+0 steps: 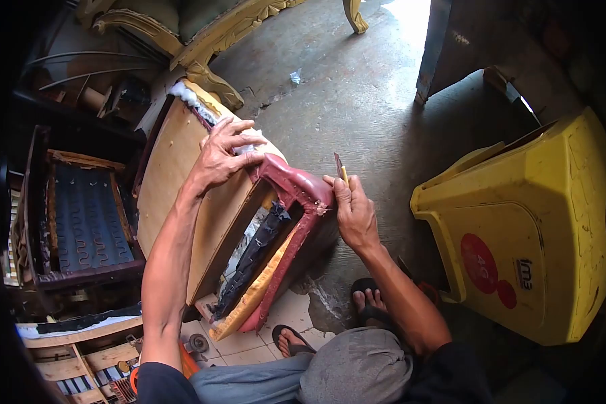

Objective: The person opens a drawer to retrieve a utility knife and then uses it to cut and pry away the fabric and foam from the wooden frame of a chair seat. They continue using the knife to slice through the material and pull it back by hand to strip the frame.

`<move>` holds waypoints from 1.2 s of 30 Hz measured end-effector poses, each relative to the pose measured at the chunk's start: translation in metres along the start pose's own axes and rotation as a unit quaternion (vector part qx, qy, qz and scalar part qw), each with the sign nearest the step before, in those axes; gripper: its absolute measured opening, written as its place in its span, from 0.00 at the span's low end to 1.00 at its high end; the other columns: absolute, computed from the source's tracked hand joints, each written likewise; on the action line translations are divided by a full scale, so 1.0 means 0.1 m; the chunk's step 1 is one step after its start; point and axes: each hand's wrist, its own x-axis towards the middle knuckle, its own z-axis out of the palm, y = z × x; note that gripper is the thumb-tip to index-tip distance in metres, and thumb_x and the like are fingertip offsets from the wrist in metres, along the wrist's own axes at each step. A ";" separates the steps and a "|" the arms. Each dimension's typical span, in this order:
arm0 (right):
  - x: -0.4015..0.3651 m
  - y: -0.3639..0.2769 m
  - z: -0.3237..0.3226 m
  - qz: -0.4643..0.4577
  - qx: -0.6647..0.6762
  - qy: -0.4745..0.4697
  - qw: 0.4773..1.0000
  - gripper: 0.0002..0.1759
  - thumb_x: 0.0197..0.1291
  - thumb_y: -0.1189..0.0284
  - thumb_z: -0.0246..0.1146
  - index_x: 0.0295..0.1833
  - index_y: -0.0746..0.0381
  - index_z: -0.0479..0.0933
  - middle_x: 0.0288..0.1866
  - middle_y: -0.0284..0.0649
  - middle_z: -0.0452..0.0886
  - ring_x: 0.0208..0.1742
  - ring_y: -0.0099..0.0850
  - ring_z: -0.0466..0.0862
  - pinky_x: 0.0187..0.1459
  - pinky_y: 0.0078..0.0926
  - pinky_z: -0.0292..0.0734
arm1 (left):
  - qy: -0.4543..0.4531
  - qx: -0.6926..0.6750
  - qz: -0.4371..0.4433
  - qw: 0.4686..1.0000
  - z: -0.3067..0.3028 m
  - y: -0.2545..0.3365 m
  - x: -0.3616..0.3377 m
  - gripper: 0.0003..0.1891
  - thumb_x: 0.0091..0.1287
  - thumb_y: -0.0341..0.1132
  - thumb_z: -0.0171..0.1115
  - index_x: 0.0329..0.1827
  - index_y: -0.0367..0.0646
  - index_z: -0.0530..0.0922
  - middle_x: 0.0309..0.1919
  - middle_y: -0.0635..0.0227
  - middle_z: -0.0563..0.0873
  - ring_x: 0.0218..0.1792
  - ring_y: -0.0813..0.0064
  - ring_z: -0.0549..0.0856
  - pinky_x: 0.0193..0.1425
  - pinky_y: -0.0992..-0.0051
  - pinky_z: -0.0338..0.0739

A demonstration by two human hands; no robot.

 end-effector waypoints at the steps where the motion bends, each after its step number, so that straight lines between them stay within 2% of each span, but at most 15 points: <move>1: 0.03 0.01 0.00 0.000 0.002 -0.008 1.000 0.23 0.86 0.55 0.51 0.55 0.66 0.79 0.51 0.50 0.92 0.50 0.39 0.92 0.52 0.39 0.81 | -0.003 -0.002 0.000 1.000 -0.02 0.00 0.05 0.19 0.63 0.50 0.79 0.54 0.56 0.94 0.68 0.63 0.87 0.80 0.51 0.71 0.86 0.52 0.58; 3: 0.09 -0.04 -0.02 0.013 -0.005 -0.017 1.000 0.23 0.86 0.56 0.51 0.52 0.66 0.77 0.50 0.50 0.93 0.51 0.38 0.92 0.53 0.37 0.82 | -0.037 -0.078 0.045 0.995 -0.05 -0.04 0.08 0.13 0.63 0.47 0.79 0.47 0.55 0.96 0.57 0.65 0.93 0.75 0.60 0.78 0.84 0.53 0.59; 4: 0.15 -0.02 -0.02 0.020 0.014 -0.020 1.000 0.23 0.86 0.56 0.51 0.51 0.66 0.77 0.50 0.50 0.93 0.51 0.37 0.92 0.54 0.36 0.82 | 0.016 -0.070 0.057 0.996 0.02 -0.05 0.08 0.10 0.63 0.45 0.79 0.43 0.54 0.96 0.48 0.68 0.95 0.68 0.66 0.83 0.82 0.55 0.63; 7: 0.20 -0.05 -0.05 0.041 0.023 -0.030 0.998 0.22 0.86 0.57 0.51 0.51 0.65 0.77 0.48 0.50 0.93 0.50 0.36 0.92 0.53 0.36 0.83 | 0.026 -0.084 0.022 0.996 0.13 -0.12 0.13 0.11 0.62 0.45 0.80 0.43 0.53 0.96 0.49 0.68 0.95 0.66 0.66 0.84 0.80 0.58 0.66; 8: 0.21 -0.10 -0.06 0.017 -0.006 -0.028 0.999 0.21 0.86 0.57 0.52 0.51 0.65 0.77 0.45 0.49 0.92 0.47 0.37 0.92 0.50 0.36 0.83 | 0.010 -0.114 0.024 0.993 0.16 -0.23 0.15 0.12 0.65 0.54 0.76 0.46 0.65 0.95 0.51 0.81 0.94 0.69 0.69 0.78 0.78 0.55 0.51; 9: 0.21 -0.16 -0.07 -0.008 -0.035 -0.027 0.999 0.20 0.86 0.57 0.52 0.51 0.64 0.77 0.41 0.49 0.92 0.43 0.37 0.93 0.47 0.37 0.84 | 0.012 -0.116 0.022 0.993 0.21 -0.28 0.15 0.12 0.65 0.54 0.76 0.46 0.65 0.95 0.51 0.81 0.94 0.69 0.69 0.78 0.78 0.55 0.51; 13: 0.19 -0.78 -0.11 -0.060 -0.112 0.005 0.992 0.19 0.85 0.57 0.53 0.48 0.63 0.76 0.35 0.50 0.89 0.34 0.45 0.91 0.39 0.46 0.83 | 0.080 -0.106 -0.029 0.991 0.25 -0.20 0.14 0.15 0.69 0.54 0.73 0.47 0.56 0.95 0.48 0.76 0.94 0.67 0.70 0.80 0.78 0.58 0.53; 15: 0.20 -0.99 -0.06 -0.093 -0.284 -0.100 0.949 0.20 0.85 0.55 0.52 0.47 0.61 0.73 0.31 0.52 0.86 0.29 0.55 0.88 0.34 0.55 0.80 | 0.091 -0.125 -0.009 0.988 0.27 -0.28 0.14 0.17 0.69 0.56 0.72 0.48 0.55 0.94 0.49 0.72 0.94 0.69 0.70 0.79 0.78 0.58 0.54; 16: 0.19 -1.03 0.00 -0.107 -0.348 -0.144 0.920 0.19 0.84 0.55 0.50 0.47 0.60 0.71 0.31 0.55 0.86 0.31 0.60 0.87 0.34 0.60 0.80 | 0.093 -0.153 0.011 0.984 0.25 -0.30 0.16 0.16 0.71 0.52 0.73 0.48 0.50 0.94 0.48 0.67 0.94 0.66 0.66 0.84 0.76 0.58 0.63; 17: 0.18 -1.03 0.08 -0.112 -0.353 -0.145 0.918 0.19 0.84 0.55 0.50 0.47 0.60 0.71 0.31 0.55 0.86 0.31 0.60 0.87 0.34 0.60 0.80 | 0.099 -0.156 0.010 0.983 0.23 -0.31 0.15 0.16 0.71 0.52 0.73 0.48 0.50 0.94 0.48 0.67 0.94 0.66 0.66 0.84 0.76 0.58 0.63; 19: 0.17 -1.04 0.23 -0.152 -0.426 -0.178 0.874 0.18 0.84 0.56 0.49 0.48 0.61 0.71 0.30 0.56 0.86 0.31 0.61 0.87 0.34 0.59 0.82 | 0.148 -0.208 0.048 0.966 0.21 -0.32 0.12 0.12 0.72 0.41 0.74 0.50 0.43 0.92 0.54 0.62 0.94 0.64 0.63 0.87 0.74 0.62 0.76; 24: 0.26 -1.21 0.49 -0.153 -0.507 -0.202 0.824 0.19 0.83 0.59 0.50 0.47 0.66 0.73 0.32 0.58 0.88 0.32 0.59 0.90 0.37 0.59 0.85 | 0.266 -0.250 -0.006 0.931 0.35 -0.32 0.03 0.09 0.74 0.34 0.69 0.49 0.39 0.92 0.48 0.61 0.94 0.56 0.66 0.90 0.68 0.69 0.80; 27: 0.26 -1.32 0.65 -0.118 -0.570 -0.191 0.790 0.19 0.82 0.60 0.49 0.48 0.67 0.74 0.31 0.60 0.87 0.33 0.59 0.90 0.38 0.58 0.85 | 0.322 -0.224 0.005 0.920 0.43 -0.35 0.04 0.09 0.72 0.33 0.70 0.47 0.38 0.92 0.45 0.61 0.94 0.54 0.67 0.90 0.66 0.69 0.81; 32: 0.26 -1.37 0.78 -0.125 -0.583 -0.163 0.786 0.18 0.80 0.64 0.48 0.48 0.67 0.75 0.32 0.63 0.87 0.35 0.63 0.90 0.40 0.59 0.86 | 0.326 -0.335 -0.038 0.883 0.38 -0.33 0.02 0.11 0.73 0.37 0.68 0.43 0.36 0.90 0.35 0.63 0.93 0.38 0.74 0.91 0.45 0.71 0.83; 36: 0.24 -1.36 0.86 -0.129 -0.605 -0.141 0.773 0.17 0.79 0.66 0.47 0.46 0.68 0.76 0.32 0.63 0.87 0.36 0.62 0.90 0.40 0.59 0.86 | 0.350 -0.320 -0.030 0.880 0.36 -0.35 0.00 0.10 0.71 0.36 0.68 0.42 0.37 0.90 0.36 0.59 0.93 0.39 0.67 0.91 0.47 0.69 0.83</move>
